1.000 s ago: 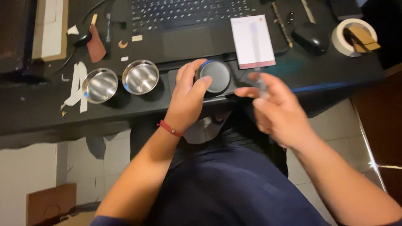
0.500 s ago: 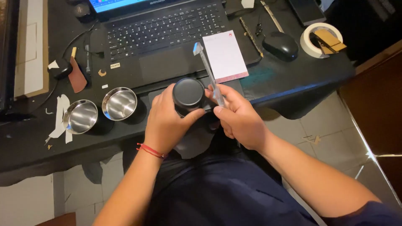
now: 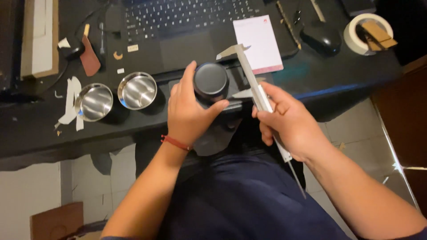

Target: Measuring the dimensions of a metal cup using a caliper at a desk with a laptop and laser engraver.

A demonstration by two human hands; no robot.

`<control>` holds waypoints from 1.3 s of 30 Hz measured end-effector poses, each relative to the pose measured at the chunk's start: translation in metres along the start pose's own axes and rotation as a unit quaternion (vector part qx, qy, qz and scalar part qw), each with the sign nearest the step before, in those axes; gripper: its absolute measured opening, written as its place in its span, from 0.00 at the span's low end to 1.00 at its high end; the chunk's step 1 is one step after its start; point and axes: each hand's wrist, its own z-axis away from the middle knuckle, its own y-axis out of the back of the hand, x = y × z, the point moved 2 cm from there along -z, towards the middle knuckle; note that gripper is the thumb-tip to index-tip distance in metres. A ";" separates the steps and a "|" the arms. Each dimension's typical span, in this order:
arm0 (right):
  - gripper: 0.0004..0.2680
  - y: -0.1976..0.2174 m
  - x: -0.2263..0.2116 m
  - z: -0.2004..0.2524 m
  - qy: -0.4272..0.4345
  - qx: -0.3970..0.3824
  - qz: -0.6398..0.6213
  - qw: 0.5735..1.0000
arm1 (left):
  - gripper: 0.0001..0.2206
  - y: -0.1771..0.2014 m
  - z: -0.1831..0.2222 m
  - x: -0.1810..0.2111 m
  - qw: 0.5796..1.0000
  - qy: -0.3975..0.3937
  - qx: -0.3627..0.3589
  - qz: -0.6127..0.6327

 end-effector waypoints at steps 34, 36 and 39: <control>0.24 -0.028 -0.008 -0.001 0.012 -0.001 0.137 0.990 | 0.39 -0.014 0.007 -0.005 0.996 -0.031 0.076 -0.033; 0.24 -0.028 -0.008 -0.001 0.002 0.007 0.144 0.990 | 0.39 -0.014 0.007 -0.002 0.996 -0.027 0.078 -0.036; 0.25 -0.028 -0.010 -0.001 -0.011 0.014 0.153 0.988 | 0.38 -0.014 0.008 0.001 0.995 -0.023 0.087 -0.046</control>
